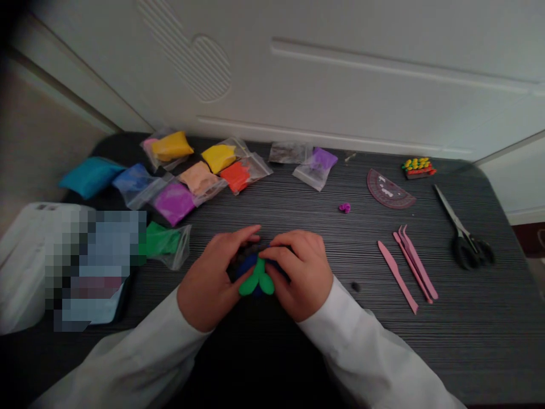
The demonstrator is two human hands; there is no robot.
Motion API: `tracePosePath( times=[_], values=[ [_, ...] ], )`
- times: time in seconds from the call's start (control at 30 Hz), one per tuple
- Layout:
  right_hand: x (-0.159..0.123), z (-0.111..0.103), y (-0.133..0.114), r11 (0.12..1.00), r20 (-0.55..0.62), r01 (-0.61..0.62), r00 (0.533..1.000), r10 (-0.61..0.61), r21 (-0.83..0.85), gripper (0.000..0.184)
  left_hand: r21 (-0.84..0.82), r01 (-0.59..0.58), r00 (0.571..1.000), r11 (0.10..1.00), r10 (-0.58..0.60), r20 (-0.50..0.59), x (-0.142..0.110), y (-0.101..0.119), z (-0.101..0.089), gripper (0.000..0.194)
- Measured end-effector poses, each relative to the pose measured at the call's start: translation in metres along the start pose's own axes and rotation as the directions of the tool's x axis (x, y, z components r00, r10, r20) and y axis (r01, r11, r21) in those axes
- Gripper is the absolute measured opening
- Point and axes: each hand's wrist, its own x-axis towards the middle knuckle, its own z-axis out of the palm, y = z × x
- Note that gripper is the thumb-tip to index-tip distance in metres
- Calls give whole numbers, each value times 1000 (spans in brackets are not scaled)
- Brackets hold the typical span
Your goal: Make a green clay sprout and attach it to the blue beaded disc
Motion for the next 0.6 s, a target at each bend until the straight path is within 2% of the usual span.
tracePosePath(
  times=[0.1,0.23,0.37,0.47,0.53,0.6],
  values=[
    [0,3,2,1000,10,-17,1000,17,1,21,58,-94,995,994,96,-31,5,-5,-1,34],
    [0,3,1,999,34,-54,998,53,8,27,62,-150,988,987,152,-22,11,-11,-2,19],
    [0,-8,-2,994,33,-110,993,110,21,35,81,-177,983,981,180,-24,13,-19,6,17],
    [1,-21,-4,992,61,-121,991,119,27,42,77,-194,971,978,203,-129,12,-26,15,15],
    [2,-27,-7,993,93,-111,990,107,35,43,80,-213,962,974,223,-156,15,-29,21,16],
    [3,-30,-8,994,61,-99,994,95,50,40,103,-220,958,970,234,-164,20,-31,24,17]
  ],
)
